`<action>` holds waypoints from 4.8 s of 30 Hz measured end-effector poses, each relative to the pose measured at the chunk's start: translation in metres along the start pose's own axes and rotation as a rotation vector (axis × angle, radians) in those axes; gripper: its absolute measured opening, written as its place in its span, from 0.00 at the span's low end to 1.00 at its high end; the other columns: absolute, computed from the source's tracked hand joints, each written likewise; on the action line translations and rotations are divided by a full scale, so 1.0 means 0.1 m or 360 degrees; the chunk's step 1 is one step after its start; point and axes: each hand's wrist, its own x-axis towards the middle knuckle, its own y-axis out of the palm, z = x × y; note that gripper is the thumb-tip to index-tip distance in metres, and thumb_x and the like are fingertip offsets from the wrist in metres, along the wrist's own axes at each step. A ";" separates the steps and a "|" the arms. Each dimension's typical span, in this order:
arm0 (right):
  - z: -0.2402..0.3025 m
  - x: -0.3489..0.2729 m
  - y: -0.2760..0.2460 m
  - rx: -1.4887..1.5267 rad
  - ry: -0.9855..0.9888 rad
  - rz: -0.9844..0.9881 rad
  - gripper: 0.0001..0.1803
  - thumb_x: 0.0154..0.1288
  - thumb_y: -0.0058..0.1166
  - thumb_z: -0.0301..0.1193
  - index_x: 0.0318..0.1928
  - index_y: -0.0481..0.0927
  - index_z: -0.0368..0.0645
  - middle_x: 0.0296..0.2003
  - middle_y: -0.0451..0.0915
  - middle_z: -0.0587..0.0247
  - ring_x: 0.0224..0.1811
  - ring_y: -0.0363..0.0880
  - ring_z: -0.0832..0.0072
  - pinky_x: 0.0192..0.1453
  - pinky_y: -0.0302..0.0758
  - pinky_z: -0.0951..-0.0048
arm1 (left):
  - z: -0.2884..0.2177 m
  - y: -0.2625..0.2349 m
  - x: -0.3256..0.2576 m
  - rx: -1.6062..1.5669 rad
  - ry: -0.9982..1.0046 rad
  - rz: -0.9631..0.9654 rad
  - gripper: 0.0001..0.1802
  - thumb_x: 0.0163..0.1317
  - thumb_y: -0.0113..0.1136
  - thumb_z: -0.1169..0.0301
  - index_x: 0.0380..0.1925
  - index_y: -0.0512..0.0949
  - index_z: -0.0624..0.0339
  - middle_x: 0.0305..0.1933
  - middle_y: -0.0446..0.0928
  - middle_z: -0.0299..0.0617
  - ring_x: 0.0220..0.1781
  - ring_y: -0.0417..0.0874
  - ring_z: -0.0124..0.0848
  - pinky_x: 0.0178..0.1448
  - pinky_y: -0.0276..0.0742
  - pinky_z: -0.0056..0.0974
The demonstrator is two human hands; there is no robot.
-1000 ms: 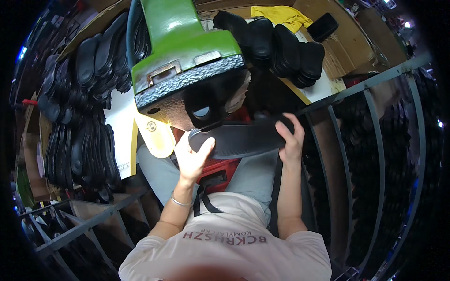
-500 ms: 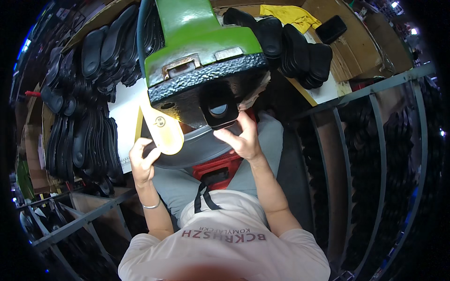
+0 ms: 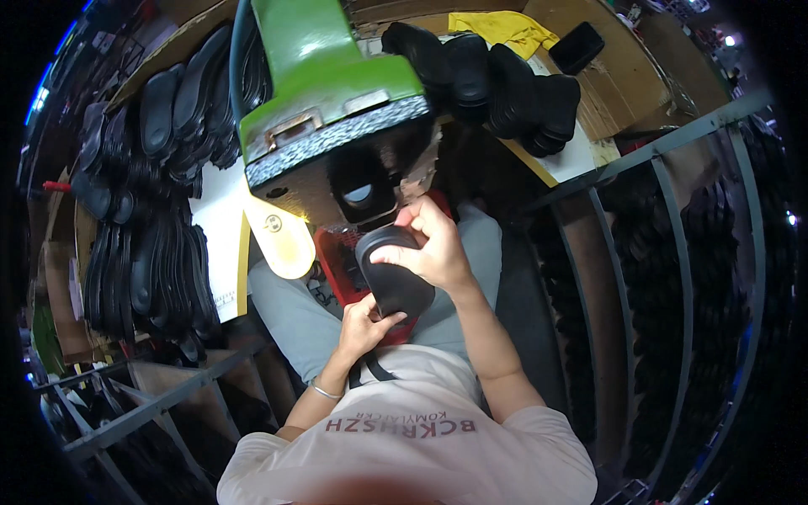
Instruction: Processing and finishing shoe soles using an industrial machine in a manufacturing setting.
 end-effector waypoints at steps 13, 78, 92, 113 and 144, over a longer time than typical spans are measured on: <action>0.60 1.08 -1.03 -0.0729 -0.0718 -0.1470 0.24 0.63 0.51 0.27 0.59 0.64 0.40 0.43 0.79 0.44 0.30 0.84 0.61 0.32 0.79 0.67 | -0.58 -1.81 1.38 -0.0061 0.0776 -0.1253 0.12 0.56 0.61 0.79 0.41 0.76 0.69 0.43 0.79 0.50 0.43 0.81 0.35 0.48 0.76 0.38; -0.13 -0.24 -0.28 0.0818 0.0197 -0.0633 0.23 0.46 0.57 0.16 0.46 0.69 0.39 0.39 0.75 0.63 0.41 0.76 0.76 0.48 0.75 0.74 | -0.62 -0.89 0.36 -0.0987 0.0088 -0.0534 0.14 0.50 0.65 0.82 0.39 0.76 0.73 0.37 0.80 0.43 0.36 0.80 0.26 0.44 0.75 0.30; 0.02 0.05 0.27 0.0402 -0.0050 -0.0243 0.16 0.48 0.62 0.17 0.40 0.77 0.36 0.35 0.80 0.66 0.38 0.77 0.80 0.45 0.73 0.79 | -0.47 -0.84 0.35 -0.0455 0.0080 0.0089 0.14 0.52 0.67 0.76 0.39 0.78 0.69 0.30 0.81 0.39 0.31 0.77 0.21 0.39 0.75 0.29; -0.45 -0.78 0.27 0.0391 0.0315 -0.0294 0.24 0.56 0.63 0.27 0.51 0.71 0.32 0.42 0.78 0.59 0.46 0.76 0.74 0.51 0.74 0.72 | -0.77 -0.29 0.84 0.0292 0.0296 -0.0453 0.07 0.52 0.66 0.71 0.25 0.81 0.64 0.21 0.75 0.39 0.19 0.71 0.24 0.24 0.65 0.31; -0.82 -1.50 -0.21 0.0629 0.0812 -0.0166 0.25 0.51 0.62 0.17 0.51 0.71 0.31 0.46 0.78 0.57 0.45 0.78 0.73 0.44 0.78 0.73 | -0.70 -0.32 0.55 -0.0527 0.0179 -0.0513 0.07 0.54 0.65 0.81 0.35 0.80 0.67 0.31 0.80 0.38 0.34 0.79 0.23 0.38 0.75 0.25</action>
